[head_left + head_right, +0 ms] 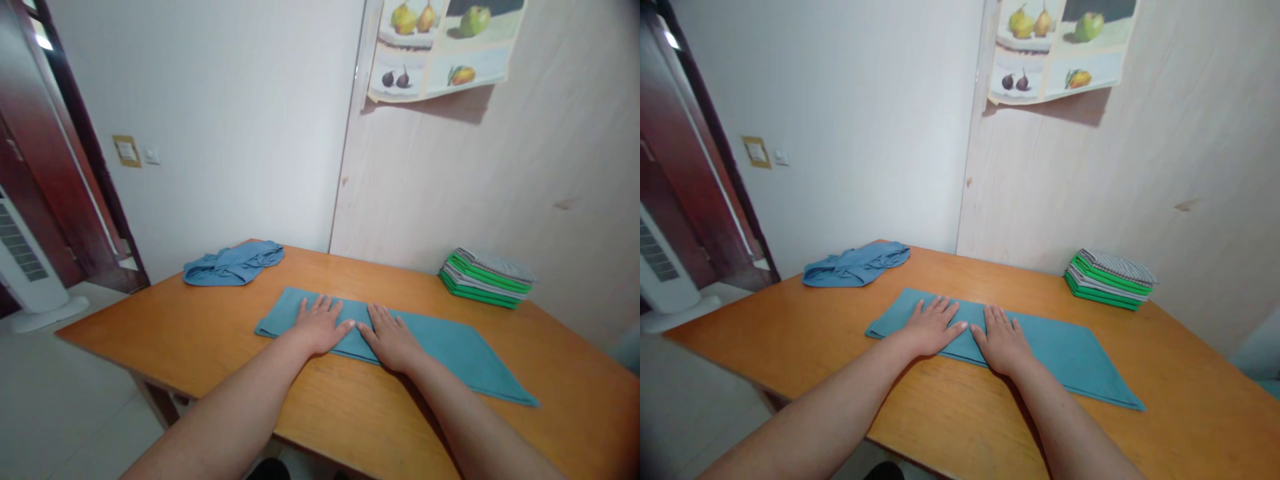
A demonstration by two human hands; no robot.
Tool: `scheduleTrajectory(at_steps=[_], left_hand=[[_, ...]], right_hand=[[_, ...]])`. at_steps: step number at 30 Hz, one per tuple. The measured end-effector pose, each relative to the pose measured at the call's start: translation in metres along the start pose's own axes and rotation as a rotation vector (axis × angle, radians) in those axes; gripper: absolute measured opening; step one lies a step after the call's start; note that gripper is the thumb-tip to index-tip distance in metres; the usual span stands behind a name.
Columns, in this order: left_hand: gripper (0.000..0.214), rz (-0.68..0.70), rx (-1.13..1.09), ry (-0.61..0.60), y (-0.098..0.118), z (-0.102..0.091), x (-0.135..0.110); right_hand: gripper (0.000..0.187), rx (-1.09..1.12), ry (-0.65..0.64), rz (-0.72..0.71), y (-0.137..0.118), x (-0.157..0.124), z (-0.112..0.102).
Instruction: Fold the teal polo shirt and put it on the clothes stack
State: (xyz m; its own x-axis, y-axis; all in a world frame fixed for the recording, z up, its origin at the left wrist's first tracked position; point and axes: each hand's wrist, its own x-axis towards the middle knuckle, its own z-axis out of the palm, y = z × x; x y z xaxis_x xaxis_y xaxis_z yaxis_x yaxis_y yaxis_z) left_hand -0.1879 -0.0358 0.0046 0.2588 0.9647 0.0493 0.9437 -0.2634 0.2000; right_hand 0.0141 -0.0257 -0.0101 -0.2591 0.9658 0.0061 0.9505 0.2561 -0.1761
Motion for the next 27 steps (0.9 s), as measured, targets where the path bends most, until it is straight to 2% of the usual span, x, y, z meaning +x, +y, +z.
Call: scheduleTrajectory(at_steps=[4,12,20,24,27], left_hand=[[0.089,-0.023,-0.014,0.015,-0.004,-0.002,0.000],[0.092,-0.207,0.011,0.020,-0.023,-0.008,0.004],[0.097,-0.274,0.030,0.045,-0.024,-0.005,0.004],[0.097,-0.318,0.040,0.096,-0.034,-0.006,0.007],[0.099,-0.386,0.050,0.084,-0.042,-0.007,0.010]], right_hand=[[0.081,-0.019,0.012,-0.004,0.002,0.002,0.003],[0.082,-0.046,0.023,-0.011,0.007,0.005,0.009],[0.082,-0.064,0.030,-0.016,0.007,0.005,0.011],[0.082,-0.067,0.042,-0.029,0.009,0.006,0.013],[0.082,-0.064,0.043,-0.031,0.010,0.006,0.014]])
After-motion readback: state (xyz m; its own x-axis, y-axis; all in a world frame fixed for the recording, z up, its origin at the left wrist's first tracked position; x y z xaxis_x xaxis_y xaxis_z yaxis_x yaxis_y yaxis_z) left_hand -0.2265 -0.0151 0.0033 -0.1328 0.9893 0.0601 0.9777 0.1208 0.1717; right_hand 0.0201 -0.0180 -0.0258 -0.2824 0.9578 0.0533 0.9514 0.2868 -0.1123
